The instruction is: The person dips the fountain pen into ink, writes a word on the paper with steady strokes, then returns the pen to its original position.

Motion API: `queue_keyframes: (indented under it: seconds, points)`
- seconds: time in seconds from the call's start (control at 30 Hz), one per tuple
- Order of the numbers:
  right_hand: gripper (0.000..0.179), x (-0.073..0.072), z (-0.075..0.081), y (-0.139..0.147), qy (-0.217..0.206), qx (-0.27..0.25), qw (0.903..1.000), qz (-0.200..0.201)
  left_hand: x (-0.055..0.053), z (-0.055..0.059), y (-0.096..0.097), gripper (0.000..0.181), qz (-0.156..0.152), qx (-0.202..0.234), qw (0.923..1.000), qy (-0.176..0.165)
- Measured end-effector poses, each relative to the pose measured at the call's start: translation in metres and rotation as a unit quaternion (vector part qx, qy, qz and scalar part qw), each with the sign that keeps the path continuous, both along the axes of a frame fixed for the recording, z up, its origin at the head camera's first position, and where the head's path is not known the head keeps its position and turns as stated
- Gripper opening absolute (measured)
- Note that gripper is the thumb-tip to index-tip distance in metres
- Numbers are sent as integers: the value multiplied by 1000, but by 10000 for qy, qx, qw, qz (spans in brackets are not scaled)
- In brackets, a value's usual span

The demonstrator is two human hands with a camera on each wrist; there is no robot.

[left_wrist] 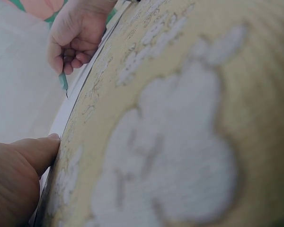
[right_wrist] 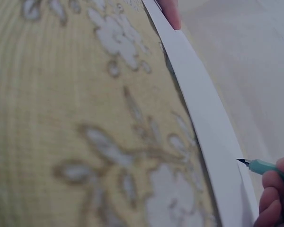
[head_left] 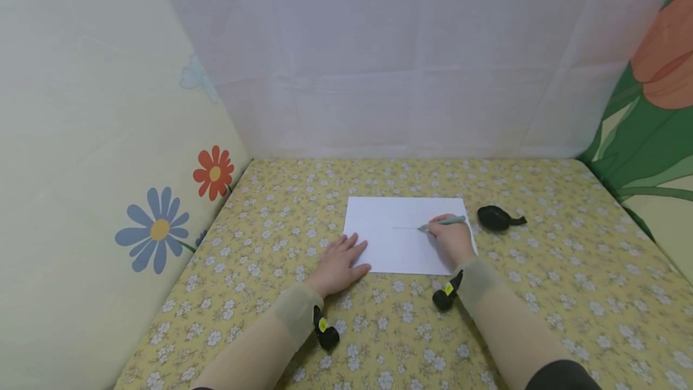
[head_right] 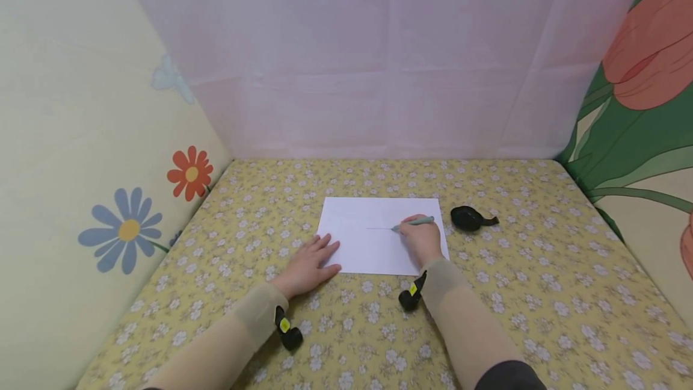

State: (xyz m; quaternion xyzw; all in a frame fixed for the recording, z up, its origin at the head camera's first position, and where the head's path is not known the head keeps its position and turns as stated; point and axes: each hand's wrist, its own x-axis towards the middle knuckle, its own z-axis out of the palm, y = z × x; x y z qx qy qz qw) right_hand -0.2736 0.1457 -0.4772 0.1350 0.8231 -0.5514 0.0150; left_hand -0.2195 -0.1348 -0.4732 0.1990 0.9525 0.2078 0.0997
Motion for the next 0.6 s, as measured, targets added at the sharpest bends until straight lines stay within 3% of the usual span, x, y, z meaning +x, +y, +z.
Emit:
queue_keyframes:
  seconds: [0.33,0.6]
  points:
    - [26,0,0,-1,26,-534,9984,-179,1,2,1,63,26,30,10000,-22]
    - [27,-1,3,-8,43,-524,9986,-97,1,0,0,63,-7,11,10000,1]
